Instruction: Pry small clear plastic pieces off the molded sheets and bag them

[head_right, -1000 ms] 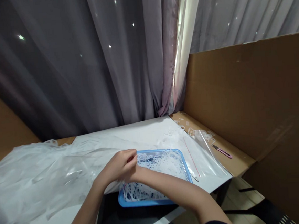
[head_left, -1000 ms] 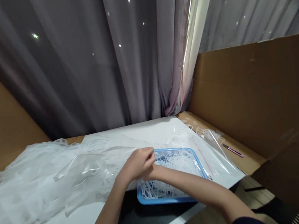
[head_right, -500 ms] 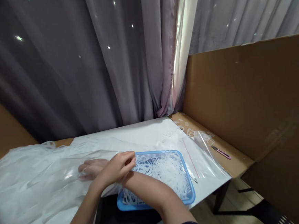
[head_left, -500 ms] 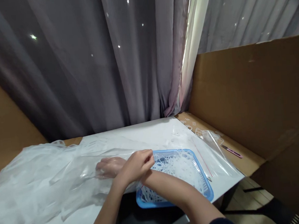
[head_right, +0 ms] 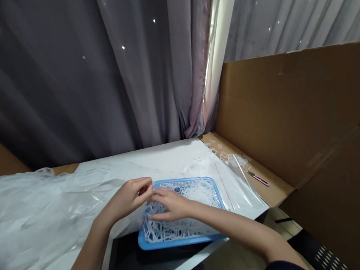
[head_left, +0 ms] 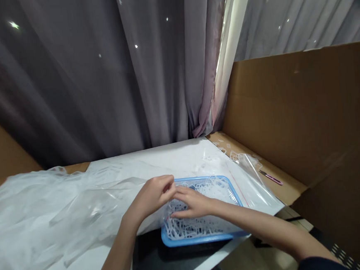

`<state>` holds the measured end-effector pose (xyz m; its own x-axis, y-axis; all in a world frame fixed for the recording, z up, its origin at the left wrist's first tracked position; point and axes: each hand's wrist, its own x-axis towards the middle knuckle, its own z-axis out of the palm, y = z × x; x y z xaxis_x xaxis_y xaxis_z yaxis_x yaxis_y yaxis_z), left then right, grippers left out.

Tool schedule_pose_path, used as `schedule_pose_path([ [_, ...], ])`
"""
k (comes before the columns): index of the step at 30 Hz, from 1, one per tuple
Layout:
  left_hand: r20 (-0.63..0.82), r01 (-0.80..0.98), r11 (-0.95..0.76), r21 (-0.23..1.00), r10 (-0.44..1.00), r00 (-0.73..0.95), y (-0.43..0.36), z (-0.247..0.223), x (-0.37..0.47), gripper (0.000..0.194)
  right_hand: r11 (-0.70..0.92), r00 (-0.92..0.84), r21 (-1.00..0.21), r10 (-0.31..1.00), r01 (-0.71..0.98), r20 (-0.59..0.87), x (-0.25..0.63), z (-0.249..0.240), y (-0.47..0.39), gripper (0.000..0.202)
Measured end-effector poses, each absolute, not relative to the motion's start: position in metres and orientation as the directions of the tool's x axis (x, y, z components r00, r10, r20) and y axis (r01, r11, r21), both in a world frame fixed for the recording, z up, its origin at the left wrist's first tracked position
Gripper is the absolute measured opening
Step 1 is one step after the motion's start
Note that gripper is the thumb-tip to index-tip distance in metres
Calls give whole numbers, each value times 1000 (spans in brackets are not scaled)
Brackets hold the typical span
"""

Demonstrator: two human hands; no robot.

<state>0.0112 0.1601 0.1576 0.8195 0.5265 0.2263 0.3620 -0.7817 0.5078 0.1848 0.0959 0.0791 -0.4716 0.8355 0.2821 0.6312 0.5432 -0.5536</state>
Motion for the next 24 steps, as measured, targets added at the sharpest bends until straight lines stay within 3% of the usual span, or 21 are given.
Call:
schedule_pose_path([
  [4,230,359,-782,510,526,819,160,158,12,22,260,-293,-583,955,770,39,193,53,81,116],
  [7,218,368,-782,502,527,822,159,157,13,20,203,-297,-551,951,809,-85,179,42,82,123],
  [10,218,366,-785,499,523,824,159,156,13,19,189,-235,-458,971,869,-45,161,40,86,113],
  [14,214,361,-784,504,519,827,160,157,12,19,279,-307,-375,952,884,-16,153,36,89,63],
  [19,170,354,-763,541,511,842,159,158,9,22,336,-356,-474,933,814,50,163,39,96,26],
  [24,139,383,-756,531,524,841,152,158,13,23,393,-313,-644,919,656,241,157,56,108,19],
])
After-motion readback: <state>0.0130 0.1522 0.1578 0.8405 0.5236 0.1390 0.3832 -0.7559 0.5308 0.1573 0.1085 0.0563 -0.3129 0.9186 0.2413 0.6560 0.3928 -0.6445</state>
